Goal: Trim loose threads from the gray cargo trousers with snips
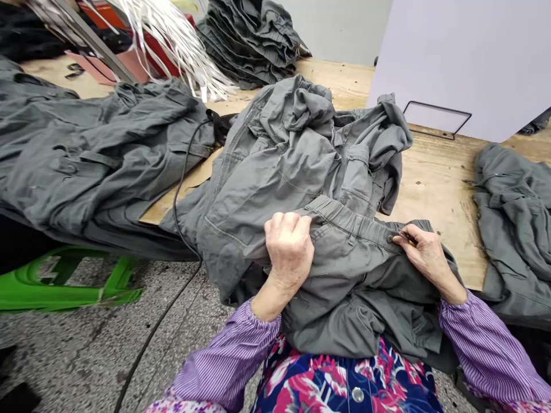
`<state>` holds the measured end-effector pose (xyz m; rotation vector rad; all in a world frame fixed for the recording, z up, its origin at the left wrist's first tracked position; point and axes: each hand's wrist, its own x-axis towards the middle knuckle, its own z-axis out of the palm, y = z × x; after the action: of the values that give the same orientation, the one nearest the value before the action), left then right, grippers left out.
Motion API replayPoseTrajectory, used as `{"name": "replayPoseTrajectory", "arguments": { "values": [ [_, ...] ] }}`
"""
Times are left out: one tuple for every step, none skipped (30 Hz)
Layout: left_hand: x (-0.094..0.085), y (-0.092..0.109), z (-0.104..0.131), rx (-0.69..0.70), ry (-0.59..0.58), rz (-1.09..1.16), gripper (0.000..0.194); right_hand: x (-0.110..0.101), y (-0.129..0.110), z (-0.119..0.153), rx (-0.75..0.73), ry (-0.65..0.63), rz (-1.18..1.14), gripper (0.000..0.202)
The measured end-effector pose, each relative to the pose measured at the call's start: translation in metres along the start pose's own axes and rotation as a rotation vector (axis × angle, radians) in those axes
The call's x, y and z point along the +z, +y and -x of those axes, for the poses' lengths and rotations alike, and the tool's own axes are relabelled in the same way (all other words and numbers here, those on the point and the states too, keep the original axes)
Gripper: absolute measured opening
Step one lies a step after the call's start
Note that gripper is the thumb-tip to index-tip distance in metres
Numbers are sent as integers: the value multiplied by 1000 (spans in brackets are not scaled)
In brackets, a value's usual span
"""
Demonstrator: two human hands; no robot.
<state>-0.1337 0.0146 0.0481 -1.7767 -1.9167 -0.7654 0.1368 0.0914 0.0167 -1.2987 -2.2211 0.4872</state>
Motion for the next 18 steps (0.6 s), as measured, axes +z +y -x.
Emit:
{"name": "replayPoseTrajectory", "arguments": {
  "values": [
    [-2,-3,1,-32,44,7,17,0,1,1,3,8,13,23],
    [-4,-8,1,-68,85,14,16,-1,2,1,7,11,21,23],
    [-7,-14,1,-112,118,18,15,-1,3,2,8,12,25,23],
    [-10,-21,0,-163,143,18,14,-1,4,2,8,10,24,23],
    [-13,-29,-1,-220,162,18,13,-2,5,3,7,9,23,23],
    [-16,-38,-2,-276,180,21,13,-2,6,3,5,11,25,23],
    [-20,-46,-3,-324,197,28,12,-1,7,4,1,16,29,23],
    [-24,-53,-4,-356,215,36,12,-1,8,4,-5,20,32,22],
    [-27,-58,-4,-370,237,41,12,-1,9,4,-8,25,32,20],
    [-31,-60,-4,-367,259,46,11,0,9,4,-11,31,27,19],
    [-34,-60,-4,-351,276,55,10,1,10,4,-14,33,16,18],
    [-37,-57,-4,-325,286,70,9,1,10,3,-12,34,1,17],
    [-38,-51,-4,-286,282,95,9,1,9,3,-7,37,-12,17],
    [-39,-44,-6,-237,266,131,8,1,9,3,-3,44,-22,18],
    [-39,-35,-8,-179,238,173,7,1,8,2,0,54,-31,19],
    [-38,-25,-11,-117,198,215,7,0,6,2,3,64,-38,19],
    [-36,-15,-15,-54,148,249,6,0,5,2,4,74,-43,20],
    [-33,-5,-19,4,87,270,7,-1,4,2,4,88,-46,20]
  ]
}}
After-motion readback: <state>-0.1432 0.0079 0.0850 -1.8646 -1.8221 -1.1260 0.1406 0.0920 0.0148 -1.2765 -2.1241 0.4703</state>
